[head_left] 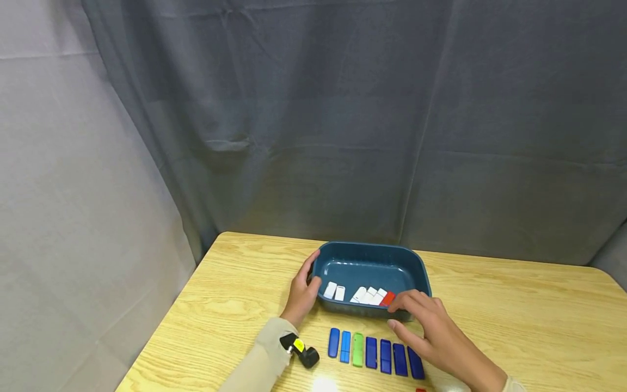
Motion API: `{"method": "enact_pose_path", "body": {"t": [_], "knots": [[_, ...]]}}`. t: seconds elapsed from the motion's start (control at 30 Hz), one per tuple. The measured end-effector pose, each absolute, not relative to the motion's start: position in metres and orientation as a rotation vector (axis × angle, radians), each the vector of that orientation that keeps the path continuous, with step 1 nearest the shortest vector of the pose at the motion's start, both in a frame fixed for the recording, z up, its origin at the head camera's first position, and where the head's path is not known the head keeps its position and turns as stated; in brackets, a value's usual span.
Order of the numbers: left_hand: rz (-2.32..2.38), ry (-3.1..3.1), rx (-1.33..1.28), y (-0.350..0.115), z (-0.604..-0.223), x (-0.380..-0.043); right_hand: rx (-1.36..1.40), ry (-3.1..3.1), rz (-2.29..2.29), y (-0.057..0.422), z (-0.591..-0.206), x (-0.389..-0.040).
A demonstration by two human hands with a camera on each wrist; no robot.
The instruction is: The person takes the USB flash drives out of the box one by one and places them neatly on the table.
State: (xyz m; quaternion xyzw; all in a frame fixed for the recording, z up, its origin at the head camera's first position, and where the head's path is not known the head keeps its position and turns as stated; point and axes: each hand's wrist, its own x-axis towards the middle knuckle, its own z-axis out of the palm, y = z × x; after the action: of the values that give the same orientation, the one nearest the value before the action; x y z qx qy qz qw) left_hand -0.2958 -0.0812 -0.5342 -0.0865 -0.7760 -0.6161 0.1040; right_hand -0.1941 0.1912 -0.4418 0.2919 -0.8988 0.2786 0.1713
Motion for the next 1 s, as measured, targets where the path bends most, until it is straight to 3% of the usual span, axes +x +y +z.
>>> {"method": "enact_pose_path", "body": {"t": [0.27, 1.0], "knots": [[-1.839, -2.289, -0.251, -0.081, -0.532, -0.297, 0.889, -2.449, 0.809, 0.189, -0.445, -0.217], [-1.840, -2.289, -0.244, -0.081, -0.536, -0.295, 0.690, -2.646, 0.541, 0.184, -0.469, -0.255]]}}
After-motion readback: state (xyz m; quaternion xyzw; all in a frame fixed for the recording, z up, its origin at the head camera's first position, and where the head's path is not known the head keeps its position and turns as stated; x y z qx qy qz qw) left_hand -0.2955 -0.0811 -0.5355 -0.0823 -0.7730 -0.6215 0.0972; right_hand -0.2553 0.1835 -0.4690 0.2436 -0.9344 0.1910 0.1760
